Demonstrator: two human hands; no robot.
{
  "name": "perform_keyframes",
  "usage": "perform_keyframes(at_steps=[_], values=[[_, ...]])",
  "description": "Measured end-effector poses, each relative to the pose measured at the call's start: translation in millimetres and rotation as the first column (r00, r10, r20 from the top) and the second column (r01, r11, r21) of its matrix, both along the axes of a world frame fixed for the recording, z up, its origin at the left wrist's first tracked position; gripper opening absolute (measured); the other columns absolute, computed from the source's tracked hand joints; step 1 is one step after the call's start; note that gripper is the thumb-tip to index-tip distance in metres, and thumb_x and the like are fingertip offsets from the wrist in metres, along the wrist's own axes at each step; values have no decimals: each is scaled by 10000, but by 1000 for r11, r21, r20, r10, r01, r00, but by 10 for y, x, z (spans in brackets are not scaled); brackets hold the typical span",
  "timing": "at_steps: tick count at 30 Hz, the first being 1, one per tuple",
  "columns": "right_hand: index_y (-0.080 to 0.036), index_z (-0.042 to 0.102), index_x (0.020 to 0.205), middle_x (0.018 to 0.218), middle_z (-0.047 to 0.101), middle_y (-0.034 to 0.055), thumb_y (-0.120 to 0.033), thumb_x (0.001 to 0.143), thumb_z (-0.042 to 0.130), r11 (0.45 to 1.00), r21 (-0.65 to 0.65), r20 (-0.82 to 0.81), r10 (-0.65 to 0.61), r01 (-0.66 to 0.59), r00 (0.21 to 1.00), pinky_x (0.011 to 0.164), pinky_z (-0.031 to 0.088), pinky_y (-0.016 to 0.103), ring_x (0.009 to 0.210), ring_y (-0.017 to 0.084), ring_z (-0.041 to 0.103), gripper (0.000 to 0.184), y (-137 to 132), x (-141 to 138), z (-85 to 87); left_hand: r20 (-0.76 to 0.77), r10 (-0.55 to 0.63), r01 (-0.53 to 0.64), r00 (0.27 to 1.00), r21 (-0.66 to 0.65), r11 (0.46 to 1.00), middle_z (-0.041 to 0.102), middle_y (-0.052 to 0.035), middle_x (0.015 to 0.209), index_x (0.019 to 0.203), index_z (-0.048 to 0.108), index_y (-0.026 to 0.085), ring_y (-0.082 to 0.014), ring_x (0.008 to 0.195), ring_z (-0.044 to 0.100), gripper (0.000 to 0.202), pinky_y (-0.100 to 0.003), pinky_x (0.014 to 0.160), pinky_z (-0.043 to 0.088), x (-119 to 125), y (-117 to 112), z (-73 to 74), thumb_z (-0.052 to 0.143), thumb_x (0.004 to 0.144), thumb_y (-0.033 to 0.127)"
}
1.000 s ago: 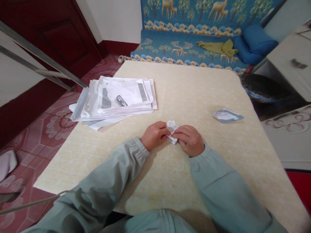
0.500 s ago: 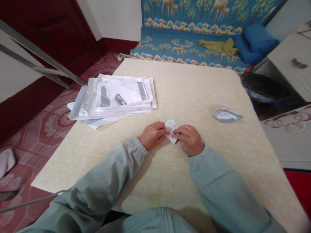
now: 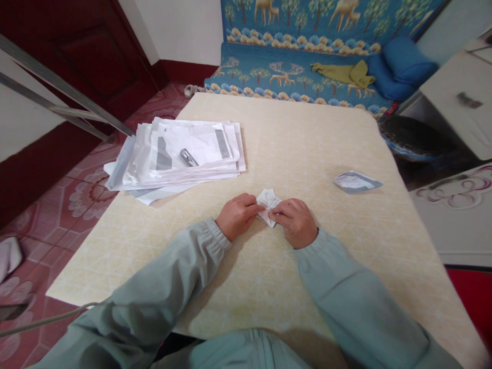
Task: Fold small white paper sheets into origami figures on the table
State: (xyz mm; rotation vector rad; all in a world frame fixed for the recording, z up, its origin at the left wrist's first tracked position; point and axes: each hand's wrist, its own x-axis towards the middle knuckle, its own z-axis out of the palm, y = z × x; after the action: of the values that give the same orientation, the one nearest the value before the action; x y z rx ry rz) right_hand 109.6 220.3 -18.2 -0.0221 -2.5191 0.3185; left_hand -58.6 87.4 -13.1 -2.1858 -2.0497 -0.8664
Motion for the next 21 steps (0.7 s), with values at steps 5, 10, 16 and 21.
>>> perform_keyframes(at_steps=[5, 10, 16, 21], values=[[-254, 720, 834, 821, 704, 4, -174, 893, 543, 999, 45, -7, -16, 16, 1000, 763, 391, 344, 802, 163, 543, 203, 6, -6, 3, 50, 77, -78, 996, 18, 997, 628, -60, 813, 946, 669, 152, -161, 779, 571, 185, -270, 715, 476, 17, -41, 21, 517, 846, 117], [-264, 722, 831, 822, 712, -1, -152, 896, 522, 999, 38, -27, 1, 0, 1000, 759, 396, 343, 794, 158, 561, 239, 29, -6, -11, 109, 47, -52, 993, 43, 998, 634, -64, 818, 949, 671, 146, -153, 783, 568, 224, -267, 715, 478, 18, -85, 38, 466, 872, 98], [-271, 719, 825, 831, 716, -12, -159, 898, 520, 999, 34, -43, -9, 10, 999, 795, 393, 341, 779, 149, 565, 240, 35, -6, -35, -85, 74, -74, 994, 4, 997, 657, -41, 790, 918, 714, 226, -160, 756, 525, 255, -279, 671, 436, 15, -130, 65, 490, 876, 111], [-251, 718, 809, 814, 716, -8, -156, 891, 533, 999, 40, -52, -12, 15, 999, 787, 394, 343, 774, 152, 561, 223, 22, -19, -35, -259, 84, -95, 962, -30, 995, 663, -57, 904, 902, 705, 215, -210, 878, 524, 162, -352, 712, 398, 120, -150, 196, 556, 856, 170]])
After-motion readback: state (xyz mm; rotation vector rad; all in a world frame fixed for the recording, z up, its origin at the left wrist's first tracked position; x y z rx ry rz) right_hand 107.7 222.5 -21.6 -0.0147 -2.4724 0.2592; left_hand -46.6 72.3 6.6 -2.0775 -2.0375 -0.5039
